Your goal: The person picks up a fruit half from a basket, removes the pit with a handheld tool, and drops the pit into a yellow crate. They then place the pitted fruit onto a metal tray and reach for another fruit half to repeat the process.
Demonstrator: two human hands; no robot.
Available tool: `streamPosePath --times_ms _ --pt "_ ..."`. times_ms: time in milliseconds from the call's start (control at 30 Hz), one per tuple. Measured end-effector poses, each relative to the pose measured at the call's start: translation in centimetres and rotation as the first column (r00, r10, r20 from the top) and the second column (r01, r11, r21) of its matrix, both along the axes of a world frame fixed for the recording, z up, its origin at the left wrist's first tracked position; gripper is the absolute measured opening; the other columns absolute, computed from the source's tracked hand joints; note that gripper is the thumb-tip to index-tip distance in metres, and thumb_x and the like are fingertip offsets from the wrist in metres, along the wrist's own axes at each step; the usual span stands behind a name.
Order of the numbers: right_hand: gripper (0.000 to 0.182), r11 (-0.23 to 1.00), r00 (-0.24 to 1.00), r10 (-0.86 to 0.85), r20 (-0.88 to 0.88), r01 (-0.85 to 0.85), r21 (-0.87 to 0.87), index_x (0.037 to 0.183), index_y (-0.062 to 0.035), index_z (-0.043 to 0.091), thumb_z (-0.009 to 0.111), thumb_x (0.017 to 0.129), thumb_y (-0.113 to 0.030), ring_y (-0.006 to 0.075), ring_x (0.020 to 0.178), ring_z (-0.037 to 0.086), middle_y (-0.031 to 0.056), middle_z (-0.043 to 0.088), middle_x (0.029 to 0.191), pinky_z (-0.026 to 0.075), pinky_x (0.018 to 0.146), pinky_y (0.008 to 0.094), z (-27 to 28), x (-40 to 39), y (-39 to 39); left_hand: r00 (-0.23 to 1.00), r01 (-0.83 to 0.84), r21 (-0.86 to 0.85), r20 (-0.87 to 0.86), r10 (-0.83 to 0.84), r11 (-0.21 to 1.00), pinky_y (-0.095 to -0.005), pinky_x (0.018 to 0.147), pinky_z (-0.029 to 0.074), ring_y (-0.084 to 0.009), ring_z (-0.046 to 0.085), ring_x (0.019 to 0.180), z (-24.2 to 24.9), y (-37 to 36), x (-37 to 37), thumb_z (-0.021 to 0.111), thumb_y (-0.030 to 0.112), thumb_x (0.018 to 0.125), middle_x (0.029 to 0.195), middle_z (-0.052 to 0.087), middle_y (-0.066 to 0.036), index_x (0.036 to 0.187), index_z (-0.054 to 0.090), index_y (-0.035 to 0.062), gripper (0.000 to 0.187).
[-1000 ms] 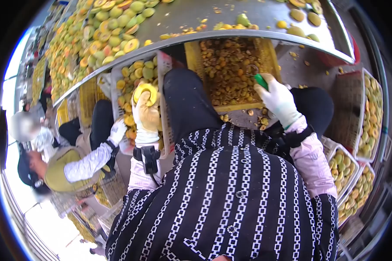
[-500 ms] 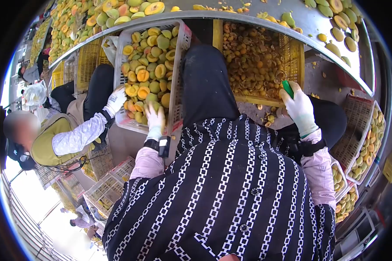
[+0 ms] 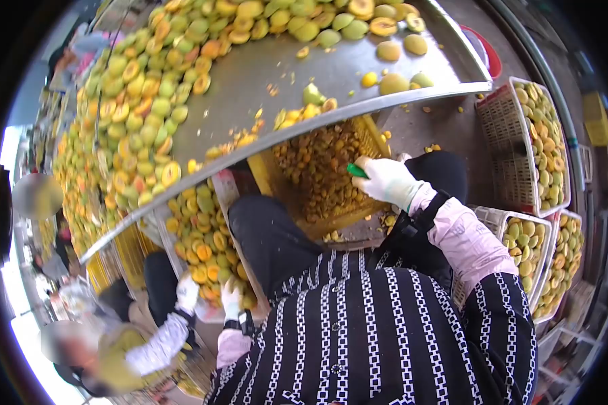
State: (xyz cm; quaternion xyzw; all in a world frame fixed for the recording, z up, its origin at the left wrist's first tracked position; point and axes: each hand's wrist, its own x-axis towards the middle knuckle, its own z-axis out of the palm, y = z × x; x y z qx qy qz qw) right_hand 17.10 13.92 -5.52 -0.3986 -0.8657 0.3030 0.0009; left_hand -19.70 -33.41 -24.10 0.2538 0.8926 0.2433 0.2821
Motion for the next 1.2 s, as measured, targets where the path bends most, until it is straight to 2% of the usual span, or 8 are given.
streamPosePath --times_ms 100,300,467,567,833,933,1000,1200 --pt "0.030 0.992 0.999 -0.002 0.037 0.007 -0.128 0.092 -0.0047 0.058 0.055 0.084 -0.033 0.0389 0.072 0.063 0.0204 0.063 0.072 0.050 0.067 0.0473 0.2 0.6 1.3 0.877 -0.210 0.319 -0.357 0.323 0.924 -0.0350 0.100 0.041 -0.0259 0.056 0.110 10.7 12.2 0.2 0.056 0.008 0.086 0.117 0.059 -0.018 0.117 0.059 -0.0034 0.032" --pt "0.025 0.983 0.997 0.080 0.017 -0.076 -0.168 0.088 -0.0060 0.059 0.056 0.082 -0.030 0.0357 0.065 0.064 0.0154 0.062 0.065 0.051 0.060 0.0452 0.0 0.7 2.2 0.974 0.139 0.730 0.020 -0.225 0.669 -0.0321 0.097 0.046 -0.0228 0.055 0.112 22.4 41.9 3.2 0.055 0.004 0.092 0.123 0.054 -0.014 0.123 0.052 -0.0040 0.032" --pt "0.024 0.974 0.997 0.076 -0.010 -0.077 -0.214 0.090 -0.0062 0.059 0.056 0.082 -0.028 0.0348 0.065 0.064 0.0142 0.063 0.066 0.050 0.059 0.0453 0.4 1.2 3.7 0.719 0.680 0.270 -0.428 -0.548 0.681 -0.0408 0.101 0.039 -0.0361 0.049 0.119 21.7 62.4 9.3 0.052 0.033 0.090 0.134 0.046 -0.021 0.138 0.042 0.0193 0.052" --pt "0.024 0.960 0.998 0.064 -0.008 -0.064 -0.274 0.091 -0.0062 0.059 0.056 0.082 -0.029 0.0344 0.065 0.064 0.0127 0.063 0.067 0.050 0.059 0.0453 1.1 1.8 4.4 0.643 0.626 -0.174 -0.435 -0.630 0.760 -0.0470 0.099 0.039 -0.0437 0.048 0.116 20.0 69.1 12.5 0.047 0.046 0.090 0.129 0.044 -0.027 0.142 0.030 0.0344 0.056" --pt "0.027 0.955 0.998 0.064 -0.024 -0.068 -0.287 0.094 -0.0061 0.059 0.054 0.084 -0.030 0.0337 0.068 0.065 0.0119 0.064 0.070 0.050 0.062 0.0453 1.6 3.0 5.2 0.657 0.550 -0.155 -0.526 -0.540 0.821 -0.0415 0.093 0.044 -0.0393 0.056 0.102 17.9 70.3 10.8 0.060 0.026 0.084 0.111 0.051 -0.026 0.131 0.046 0.0382 0.051" --pt "0.028 0.947 0.998 0.067 0.005 -0.062 -0.316 0.098 -0.0065 0.059 0.054 0.084 -0.031 0.0352 0.074 0.065 0.0135 0.066 0.075 0.050 0.066 0.0459 1.7 3.1 4.9 0.915 0.221 0.572 0.160 -0.371 0.790 -0.0346 0.086 0.050 -0.0276 0.059 0.097 18.4 65.6 11.0 0.054 0.007 0.087 0.113 0.056 -0.011 0.128 0.050 0.0210 0.044" --pt "0.030 0.945 0.998 0.059 0.009 -0.053 -0.323 0.100 -0.0056 0.058 0.054 0.084 -0.030 0.0365 0.076 0.065 0.0162 0.066 0.078 0.050 0.068 0.0466 1.8 3.2 4.7 0.572 -0.365 0.683 0.701 -0.426 0.633 -0.0366 0.087 0.053 -0.0289 0.059 0.103 19.1 61.8 9.9 0.052 0.009 0.092 0.115 0.058 -0.006 0.123 0.053 0.0169 0.032" --pt "0.042 0.969 0.995 0.096 -0.009 -0.096 -0.230 0.118 -0.0045 0.052 0.056 0.081 -0.023 0.0388 0.078 0.064 0.0201 0.065 0.081 0.050 0.071 0.0458 0.3 2.7 3.0 -0.028 -0.615 0.545 0.708 -0.706 0.571 -0.0340 0.079 0.055 -0.0305 0.061 0.100 25.0 48.2 10.4 0.052 0.039 0.092 0.114 0.059 -0.020 0.122 0.054 0.0073 0.043"
